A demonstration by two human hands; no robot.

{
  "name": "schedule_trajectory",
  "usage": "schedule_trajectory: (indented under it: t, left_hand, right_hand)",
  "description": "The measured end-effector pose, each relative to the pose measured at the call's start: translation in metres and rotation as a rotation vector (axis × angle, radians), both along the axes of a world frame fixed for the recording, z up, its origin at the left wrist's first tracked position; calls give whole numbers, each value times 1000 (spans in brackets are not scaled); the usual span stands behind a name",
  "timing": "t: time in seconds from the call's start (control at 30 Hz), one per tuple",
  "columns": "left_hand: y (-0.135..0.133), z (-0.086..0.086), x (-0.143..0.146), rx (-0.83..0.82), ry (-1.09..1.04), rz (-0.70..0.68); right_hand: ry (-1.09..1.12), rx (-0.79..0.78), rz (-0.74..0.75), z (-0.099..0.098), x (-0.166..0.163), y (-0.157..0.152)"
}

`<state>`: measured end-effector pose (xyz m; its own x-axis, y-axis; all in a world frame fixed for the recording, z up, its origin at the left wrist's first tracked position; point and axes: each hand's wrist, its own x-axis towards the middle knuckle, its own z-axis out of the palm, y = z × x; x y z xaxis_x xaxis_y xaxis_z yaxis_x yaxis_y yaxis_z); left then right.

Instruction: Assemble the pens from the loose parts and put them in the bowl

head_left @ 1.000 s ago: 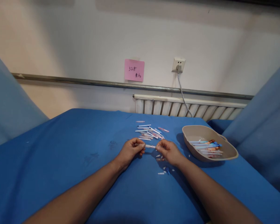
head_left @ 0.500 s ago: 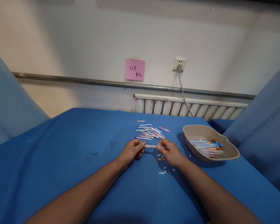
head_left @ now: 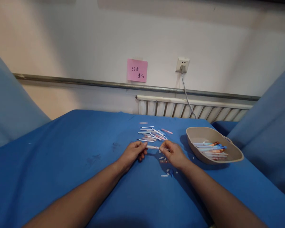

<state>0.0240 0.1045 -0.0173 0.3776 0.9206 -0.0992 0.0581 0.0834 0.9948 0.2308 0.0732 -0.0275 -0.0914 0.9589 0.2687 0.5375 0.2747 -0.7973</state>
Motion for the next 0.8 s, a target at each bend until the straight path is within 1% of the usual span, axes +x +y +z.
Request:
schedule_trajectory:
  t: [0.1, 0.23, 0.3, 0.37, 0.43, 0.5, 0.6, 0.67, 0.73, 0.8]
  left_hand:
    - [1, 1, -1, 9, 3, -18]
    - [0, 5, -1, 43, -7, -25]
    - [-1, 7, -1, 66, -13, -26]
    - [-2, 8, -1, 81, -16, -26]
    - [-3, 9, 0, 82, -22, -22]
    - [-4, 9, 1, 73, -33, -18]
    - [-6, 10, 2, 62, -68, -44]
    - [-7, 11, 1, 59, -127, -64]
    - [-7, 11, 0, 32, -173, -78]
    - [-5, 9, -1, 1, -181, -70]
  right_hand:
    - [41, -35, 9, -1, -2, -2]
    - [233, -164, 62, -3, -3, -2]
    - [271, -170, 89, -2, -2, 0]
    - [257, -144, 94, 0, -1, 1]
    - [175, -103, 85, 4, 1, 0]
    - [5, -24, 87, 11, 1, -3]
    - [-287, 114, 149, 25, -2, -11]
    - [-417, 182, 154, 37, -3, -17]
    - [-475, 241, 86, 50, 5, -22]
    - [-485, 282, -19, 64, 25, -26]
